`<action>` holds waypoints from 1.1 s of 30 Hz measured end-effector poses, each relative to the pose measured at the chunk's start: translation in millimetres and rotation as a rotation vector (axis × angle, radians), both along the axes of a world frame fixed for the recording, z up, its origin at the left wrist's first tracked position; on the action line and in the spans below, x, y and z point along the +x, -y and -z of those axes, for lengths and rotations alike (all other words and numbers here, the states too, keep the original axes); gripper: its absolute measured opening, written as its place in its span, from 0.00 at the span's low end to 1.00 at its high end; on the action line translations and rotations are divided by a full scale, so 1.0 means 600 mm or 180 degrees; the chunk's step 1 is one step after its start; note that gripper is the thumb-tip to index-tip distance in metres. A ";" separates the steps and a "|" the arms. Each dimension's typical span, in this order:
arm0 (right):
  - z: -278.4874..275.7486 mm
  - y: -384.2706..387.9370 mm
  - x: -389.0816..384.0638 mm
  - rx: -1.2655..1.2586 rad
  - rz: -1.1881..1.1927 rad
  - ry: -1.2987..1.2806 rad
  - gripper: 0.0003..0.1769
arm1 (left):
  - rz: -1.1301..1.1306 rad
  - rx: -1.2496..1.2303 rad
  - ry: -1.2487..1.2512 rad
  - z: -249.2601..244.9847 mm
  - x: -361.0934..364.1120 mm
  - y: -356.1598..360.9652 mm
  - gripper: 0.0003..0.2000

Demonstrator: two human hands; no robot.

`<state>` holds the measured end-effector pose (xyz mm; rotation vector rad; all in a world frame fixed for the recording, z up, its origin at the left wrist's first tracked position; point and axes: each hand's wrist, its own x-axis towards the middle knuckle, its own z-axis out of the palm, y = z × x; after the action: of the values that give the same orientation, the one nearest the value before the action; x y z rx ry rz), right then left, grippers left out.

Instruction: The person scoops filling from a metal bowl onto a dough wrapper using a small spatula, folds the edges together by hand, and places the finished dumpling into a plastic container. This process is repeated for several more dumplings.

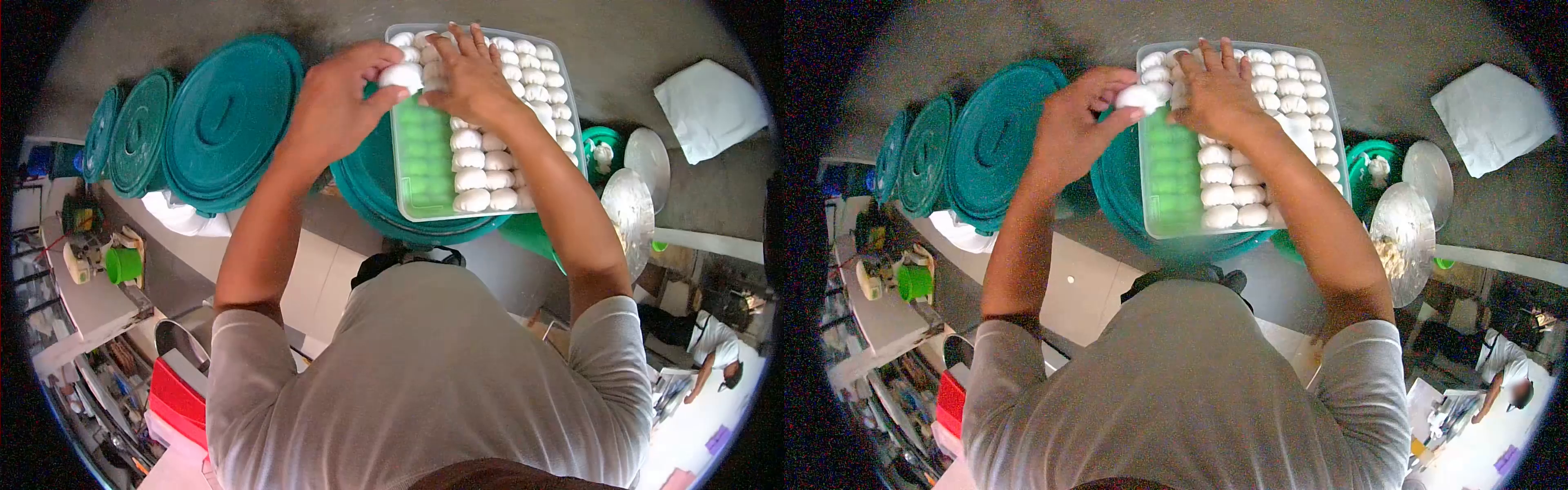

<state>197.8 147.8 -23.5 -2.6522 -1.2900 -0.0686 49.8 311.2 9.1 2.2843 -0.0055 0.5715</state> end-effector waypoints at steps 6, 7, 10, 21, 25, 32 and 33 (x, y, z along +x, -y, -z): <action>-0.006 0.011 -0.007 -0.0030 0.0031 -0.0080 0.53 | 0.0062 0.1327 -0.0405 0.037 0.051 0.013 0.17; -0.010 0.014 -0.009 -0.0028 0.0012 -0.0136 0.52 | 0.0069 0.1524 -0.0597 0.039 0.055 0.016 0.17; 0.010 0.018 0.004 0.0182 -0.0136 0.0060 0.51 | -0.0029 0.1691 -0.0169 0.048 0.061 0.020 0.15; 0.011 0.012 0.012 0.0205 -0.0157 -0.0034 0.53 | -0.0466 0.1559 -0.0525 0.048 0.063 0.039 0.30; 0.000 0.019 0.017 0.0236 -0.0088 0.0240 0.48 | -0.0551 0.1488 -0.0849 0.048 0.081 0.034 0.35; -0.112 0.189 0.082 0.0053 0.0201 -0.1013 0.15 | 0.0010 0.0822 -0.0235 0.007 0.071 0.033 0.33; -0.094 0.207 0.068 0.0351 -0.0100 -0.1063 0.08 | 0.0146 0.0591 -0.0169 0.008 0.072 0.051 0.28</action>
<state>238.7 23.5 33.0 -2.4192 -1.1788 0.2868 93.3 280.9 4.5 2.4722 -0.0881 0.5044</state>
